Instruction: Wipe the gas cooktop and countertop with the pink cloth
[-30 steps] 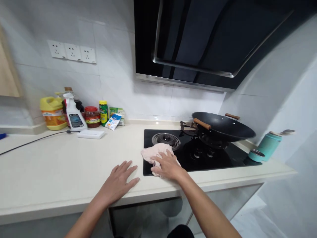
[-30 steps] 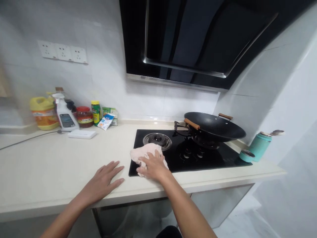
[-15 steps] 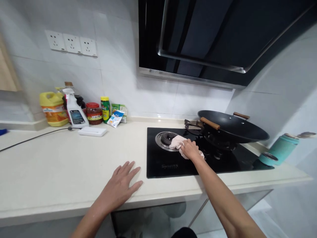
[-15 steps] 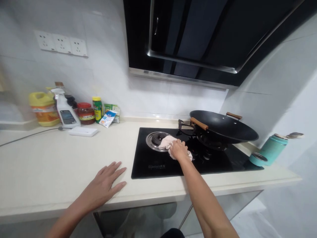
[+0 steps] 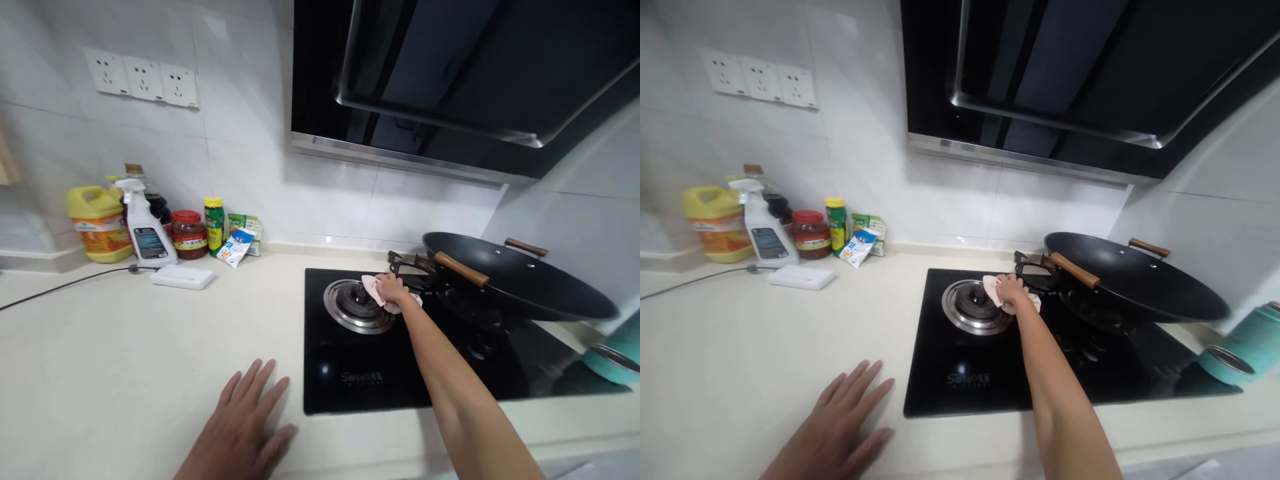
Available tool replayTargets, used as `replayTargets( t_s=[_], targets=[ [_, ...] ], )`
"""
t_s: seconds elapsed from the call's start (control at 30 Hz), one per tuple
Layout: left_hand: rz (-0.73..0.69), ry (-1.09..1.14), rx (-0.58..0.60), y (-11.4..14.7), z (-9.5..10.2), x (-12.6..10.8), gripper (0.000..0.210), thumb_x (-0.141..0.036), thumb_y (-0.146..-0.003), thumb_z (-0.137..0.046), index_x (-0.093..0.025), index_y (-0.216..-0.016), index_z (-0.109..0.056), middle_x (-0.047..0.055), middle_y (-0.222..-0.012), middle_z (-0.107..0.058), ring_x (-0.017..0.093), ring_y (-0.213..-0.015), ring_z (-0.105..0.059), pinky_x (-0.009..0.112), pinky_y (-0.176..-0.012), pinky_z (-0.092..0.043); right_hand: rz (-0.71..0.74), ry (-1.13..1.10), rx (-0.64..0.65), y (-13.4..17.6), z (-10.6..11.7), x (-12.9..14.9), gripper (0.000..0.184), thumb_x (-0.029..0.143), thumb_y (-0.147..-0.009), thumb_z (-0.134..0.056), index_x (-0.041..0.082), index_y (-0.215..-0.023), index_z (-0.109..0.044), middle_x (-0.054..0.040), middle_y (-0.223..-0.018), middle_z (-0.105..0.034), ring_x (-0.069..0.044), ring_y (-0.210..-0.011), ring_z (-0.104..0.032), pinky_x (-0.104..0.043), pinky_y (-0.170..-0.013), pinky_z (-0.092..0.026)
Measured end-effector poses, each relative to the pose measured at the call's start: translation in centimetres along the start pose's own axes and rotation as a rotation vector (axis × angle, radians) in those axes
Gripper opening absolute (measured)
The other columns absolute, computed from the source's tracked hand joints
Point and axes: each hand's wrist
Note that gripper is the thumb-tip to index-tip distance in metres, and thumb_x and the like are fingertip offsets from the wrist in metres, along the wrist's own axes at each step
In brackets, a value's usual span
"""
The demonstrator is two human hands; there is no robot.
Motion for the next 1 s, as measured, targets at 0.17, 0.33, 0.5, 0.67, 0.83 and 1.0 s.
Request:
replayTargets(
  t_s=[0.17, 0.33, 0.5, 0.67, 0.83, 1.0],
  targets=[
    [-0.012, -0.016, 0.007, 0.0, -0.1, 0.6, 0.063, -0.063, -0.093, -0.056, -0.036, -0.149, -0.049, 0.009, -0.155, -0.05, 0.037, -0.136, -0.054, 0.056, -0.102, -0.053, 0.028, -0.074, 0.017, -3.2, 0.5, 3.0, 0.045, 0.05, -0.096, -0.036, 0.036, -0.132, -0.059, -0.0096, -0.15, -0.041, -0.037, -0.131, -0.041, -0.062, -0.102, -0.034],
    [-0.021, -0.008, 0.016, -0.3, 0.1, 1.0, 0.06, -0.065, -0.092, -0.056, -0.036, -0.144, -0.055, 0.009, -0.152, -0.053, 0.038, -0.132, -0.057, 0.054, -0.097, -0.057, 0.204, -0.078, 0.026, -5.1, 0.7, 7.4, 0.058, 0.064, -0.098, -0.029, 0.027, -0.127, -0.062, -0.0132, -0.141, -0.052, -0.036, -0.132, -0.042, -0.061, -0.109, -0.026],
    [0.028, 0.043, 0.052, -0.4, 0.7, 0.6, 0.058, -0.064, -0.092, -0.056, -0.037, -0.144, -0.055, 0.008, -0.153, -0.052, 0.037, -0.133, -0.056, 0.056, -0.1, -0.055, 0.352, -0.079, 0.02, -5.1, 0.4, 11.0, 0.055, 0.06, -0.101, -0.029, 0.024, -0.119, -0.066, -0.0103, -0.135, -0.059, -0.029, -0.128, -0.049, -0.047, -0.112, -0.028],
    [0.074, 0.086, 0.114, -0.4, 1.3, 0.1, 0.055, -0.062, -0.095, -0.053, -0.036, -0.144, -0.056, 0.009, -0.154, -0.051, 0.037, -0.137, -0.053, 0.059, -0.102, -0.053, 0.239, -0.067, 0.017, -4.6, 1.8, 9.1, 0.061, 0.063, -0.098, -0.034, 0.027, -0.144, -0.049, -0.0121, -0.152, -0.046, -0.032, -0.138, -0.043, -0.048, -0.112, -0.03],
    [0.087, 0.128, 0.123, -0.4, 1.5, 0.0, 0.054, -0.06, -0.096, -0.053, -0.036, -0.144, -0.055, 0.009, -0.155, -0.05, 0.038, -0.139, -0.05, 0.062, -0.105, -0.05, 0.02, -0.01, 0.109, -4.7, 3.2, 6.9, 0.078, 0.075, -0.09, -0.04, 0.02, -0.143, -0.052, -0.0241, -0.146, -0.05, -0.045, -0.133, -0.048, -0.061, -0.105, -0.034],
    [0.088, 0.119, 0.104, -0.2, 1.0, 0.0, 0.053, -0.055, -0.094, -0.059, -0.034, -0.143, -0.056, 0.01, -0.155, -0.05, 0.037, -0.14, -0.049, 0.06, -0.106, -0.049, 0.011, -0.003, 0.171, -4.1, 2.8, 9.2, 0.091, 0.085, -0.086, -0.036, 0.016, -0.143, -0.052, -0.0233, -0.138, -0.06, -0.037, -0.127, -0.057, -0.049, -0.103, -0.041]
  ],
)
Point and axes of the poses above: each hand's wrist, its own y-axis away from the middle knuckle, its own z-axis out of the back of the hand, x = y × z
